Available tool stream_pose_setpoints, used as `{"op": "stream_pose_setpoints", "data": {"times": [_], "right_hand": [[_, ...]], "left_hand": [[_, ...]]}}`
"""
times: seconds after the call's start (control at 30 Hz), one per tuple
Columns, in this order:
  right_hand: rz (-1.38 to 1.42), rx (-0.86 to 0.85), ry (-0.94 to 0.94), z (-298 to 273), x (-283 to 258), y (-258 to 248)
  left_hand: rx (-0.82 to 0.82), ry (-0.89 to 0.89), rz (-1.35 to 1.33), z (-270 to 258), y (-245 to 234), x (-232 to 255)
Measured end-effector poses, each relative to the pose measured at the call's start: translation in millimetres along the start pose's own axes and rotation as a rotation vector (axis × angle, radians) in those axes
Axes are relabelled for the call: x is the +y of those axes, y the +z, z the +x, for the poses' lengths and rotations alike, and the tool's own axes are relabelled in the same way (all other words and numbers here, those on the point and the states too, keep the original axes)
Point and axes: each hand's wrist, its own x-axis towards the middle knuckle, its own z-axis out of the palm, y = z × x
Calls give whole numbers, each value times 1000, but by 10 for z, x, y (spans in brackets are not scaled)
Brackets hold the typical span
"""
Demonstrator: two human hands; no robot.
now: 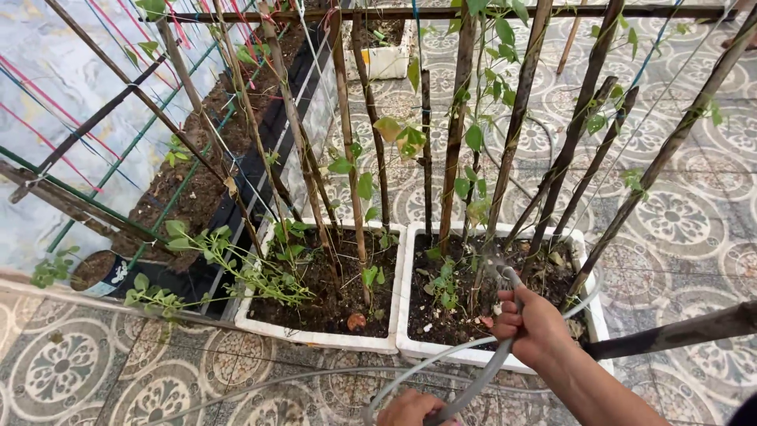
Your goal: Watering several potted plants in an outdoor corridor or garden using a hose.
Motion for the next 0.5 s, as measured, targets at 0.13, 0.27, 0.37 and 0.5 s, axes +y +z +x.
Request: {"op": "stream_pose_setpoints", "data": {"times": [0.13, 0.27, 0.37, 0.5], "right_hand": [[-9, -48, 31, 86, -106, -97], [23, -114, 82, 211, -167, -138], [42, -133, 111, 267, -181, -112], [77, -162, 150, 460, -209, -98]], "left_hand": [[-38, -24, -25, 27, 65, -66], [-26, -71, -14, -19, 62, -55], [-76, -81, 110, -43, -4, -31], [-7, -105, 242, -98, 86, -363]]}}
